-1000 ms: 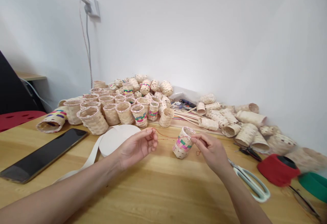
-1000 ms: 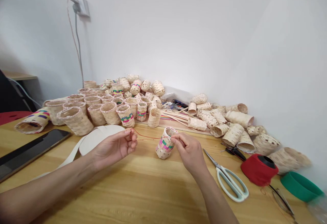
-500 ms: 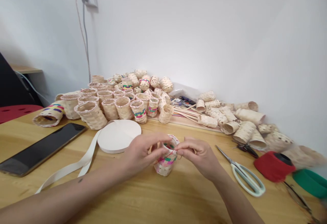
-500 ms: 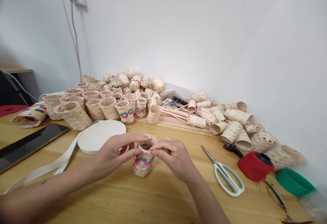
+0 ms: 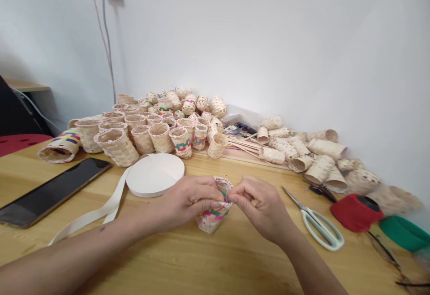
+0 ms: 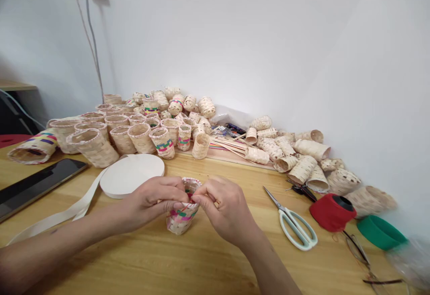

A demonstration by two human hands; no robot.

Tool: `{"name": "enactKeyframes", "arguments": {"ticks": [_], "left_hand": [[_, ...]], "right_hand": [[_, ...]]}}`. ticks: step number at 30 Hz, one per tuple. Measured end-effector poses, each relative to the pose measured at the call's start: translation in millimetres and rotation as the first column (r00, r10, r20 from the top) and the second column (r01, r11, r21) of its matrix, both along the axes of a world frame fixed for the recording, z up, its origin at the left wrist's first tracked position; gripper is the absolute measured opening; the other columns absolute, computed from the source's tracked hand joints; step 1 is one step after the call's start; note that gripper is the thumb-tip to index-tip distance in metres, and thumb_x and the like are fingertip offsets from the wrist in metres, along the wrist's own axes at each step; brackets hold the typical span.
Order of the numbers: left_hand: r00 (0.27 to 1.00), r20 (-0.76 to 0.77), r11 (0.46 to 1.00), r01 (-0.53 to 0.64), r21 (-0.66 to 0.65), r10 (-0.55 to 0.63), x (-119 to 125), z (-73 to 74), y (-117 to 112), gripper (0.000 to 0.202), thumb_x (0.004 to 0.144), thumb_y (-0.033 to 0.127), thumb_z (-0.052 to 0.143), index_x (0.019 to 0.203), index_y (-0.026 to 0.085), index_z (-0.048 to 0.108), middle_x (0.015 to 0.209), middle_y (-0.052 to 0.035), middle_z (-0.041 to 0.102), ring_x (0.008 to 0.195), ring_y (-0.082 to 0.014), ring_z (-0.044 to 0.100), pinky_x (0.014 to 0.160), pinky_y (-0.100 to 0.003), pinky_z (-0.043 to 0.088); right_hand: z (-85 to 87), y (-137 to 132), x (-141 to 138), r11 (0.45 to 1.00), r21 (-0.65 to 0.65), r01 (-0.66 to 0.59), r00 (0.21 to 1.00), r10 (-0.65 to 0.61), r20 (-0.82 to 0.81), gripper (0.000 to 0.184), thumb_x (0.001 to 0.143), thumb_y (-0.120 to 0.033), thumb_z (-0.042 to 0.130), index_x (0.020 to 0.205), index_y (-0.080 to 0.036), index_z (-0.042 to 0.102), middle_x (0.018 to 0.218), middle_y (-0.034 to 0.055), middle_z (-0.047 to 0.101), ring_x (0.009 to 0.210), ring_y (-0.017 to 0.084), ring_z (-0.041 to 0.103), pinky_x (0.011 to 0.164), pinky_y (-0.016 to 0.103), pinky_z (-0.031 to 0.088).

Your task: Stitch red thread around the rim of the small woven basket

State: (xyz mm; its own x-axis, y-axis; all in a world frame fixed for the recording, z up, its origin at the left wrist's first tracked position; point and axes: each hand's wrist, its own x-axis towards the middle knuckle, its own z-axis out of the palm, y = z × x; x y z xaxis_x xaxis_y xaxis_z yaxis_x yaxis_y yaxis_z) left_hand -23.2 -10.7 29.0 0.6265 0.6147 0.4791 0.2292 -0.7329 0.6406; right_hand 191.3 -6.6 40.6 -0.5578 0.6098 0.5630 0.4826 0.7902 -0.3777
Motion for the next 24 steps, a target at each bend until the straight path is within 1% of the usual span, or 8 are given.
{"name": "enactKeyframes", "arguments": {"ticks": [3,5,10,13,16,19,21,24], "left_hand": [[0.998,0.007,0.993,0.07,-0.097,-0.07,-0.9,-0.2,0.4,0.022,0.093,0.026,0.05,0.089,0.014,0.068,0.084,-0.0047,0.061,0.077,-0.0133,0.057,0.07,-0.021,0.042],[0.992,0.005,0.978,0.123,-0.168,-0.124,-0.7,1.3,-0.7,0.023,0.093,0.027,0.05,0.089,0.014,0.068,0.084,-0.0054,0.061,0.078,-0.0146,0.057,0.072,-0.022,0.043],[0.978,0.005,0.937,0.201,-0.284,-0.208,1.1,7.8,-4.5,0.024,0.092,0.026,0.05,0.082,0.014,0.068,0.075,-0.0047,0.059,0.075,-0.015,0.055,0.071,-0.023,0.043],[0.967,0.019,0.908,0.246,-0.338,-0.255,0.9,9.6,-6.0,0.025,0.091,0.03,0.051,0.084,0.015,0.07,0.078,-0.0057,0.061,0.076,-0.0155,0.055,0.071,-0.024,0.044],[0.958,0.038,0.883,0.276,-0.381,-0.283,0.1,11.2,-8.0,0.026,0.091,0.032,0.052,0.086,0.015,0.07,0.081,-0.0067,0.062,0.077,-0.0161,0.056,0.071,-0.024,0.045],[0.958,0.035,0.877,0.274,-0.395,-0.284,-0.8,12.3,-8.4,0.027,0.09,0.034,0.052,0.086,0.015,0.071,0.081,-0.0072,0.063,0.076,-0.0165,0.056,0.07,-0.024,0.045],[0.961,0.024,0.881,0.261,-0.395,-0.274,-1.6,11.5,-6.7,0.028,0.091,0.034,0.052,0.086,0.014,0.071,0.081,-0.0075,0.063,0.076,-0.0167,0.057,0.069,-0.024,0.045],[0.963,0.022,0.886,0.255,-0.387,-0.268,-3.3,8.7,-2.9,0.029,0.09,0.035,0.052,0.087,0.013,0.071,0.081,-0.0078,0.062,0.076,-0.017,0.056,0.07,-0.025,0.044]], "right_hand": [[-2.1,-0.1,-1.8,0.994,0.052,0.1,0.995,-0.1,-0.008,0.018,0.089,-0.02,0.052,0.071,-0.018,0.056,0.064,-0.0012,0.055,0.06,0.012,0.049,0.057,0.024,0.033],[-4.4,3.9,0.4,0.975,0.119,0.187,0.982,-0.186,-0.018,0.018,0.089,-0.021,0.05,0.071,-0.019,0.053,0.064,-0.0008,0.054,0.06,0.013,0.048,0.057,0.024,0.033],[-13.6,26.0,18.6,0.877,0.259,0.404,0.908,-0.418,-0.001,0.021,0.09,-0.028,0.046,0.072,-0.019,0.052,0.066,0.0011,0.055,0.062,0.015,0.049,0.058,0.026,0.031],[-21.7,42.1,34.5,0.794,0.286,0.537,0.818,-0.572,0.053,0.02,0.09,-0.03,0.046,0.075,-0.019,0.054,0.07,0.0026,0.057,0.065,0.016,0.052,0.059,0.027,0.03],[-29.1,55.5,49.7,0.687,0.271,0.674,0.668,-0.724,0.172,0.017,0.089,-0.03,0.047,0.079,-0.019,0.056,0.077,0.0047,0.061,0.073,0.019,0.056,0.059,0.027,0.029],[-34.3,63.6,59.6,0.598,0.245,0.763,0.53,-0.796,0.291,0.015,0.09,-0.029,0.047,0.083,-0.019,0.056,0.084,0.0062,0.064,0.078,0.02,0.058,0.058,0.027,0.028],[-36.7,65.9,61.7,0.579,0.236,0.78,0.498,-0.804,0.325,0.016,0.091,-0.028,0.046,0.084,-0.019,0.057,0.085,0.0068,0.065,0.077,0.021,0.059,0.057,0.028,0.027],[-39.3,66.5,59.5,0.577,0.232,0.783,0.483,-0.799,0.359,0.016,0.091,-0.028,0.046,0.085,-0.018,0.057,0.083,0.0076,0.066,0.076,0.022,0.06,0.056,0.029,0.026]]}}
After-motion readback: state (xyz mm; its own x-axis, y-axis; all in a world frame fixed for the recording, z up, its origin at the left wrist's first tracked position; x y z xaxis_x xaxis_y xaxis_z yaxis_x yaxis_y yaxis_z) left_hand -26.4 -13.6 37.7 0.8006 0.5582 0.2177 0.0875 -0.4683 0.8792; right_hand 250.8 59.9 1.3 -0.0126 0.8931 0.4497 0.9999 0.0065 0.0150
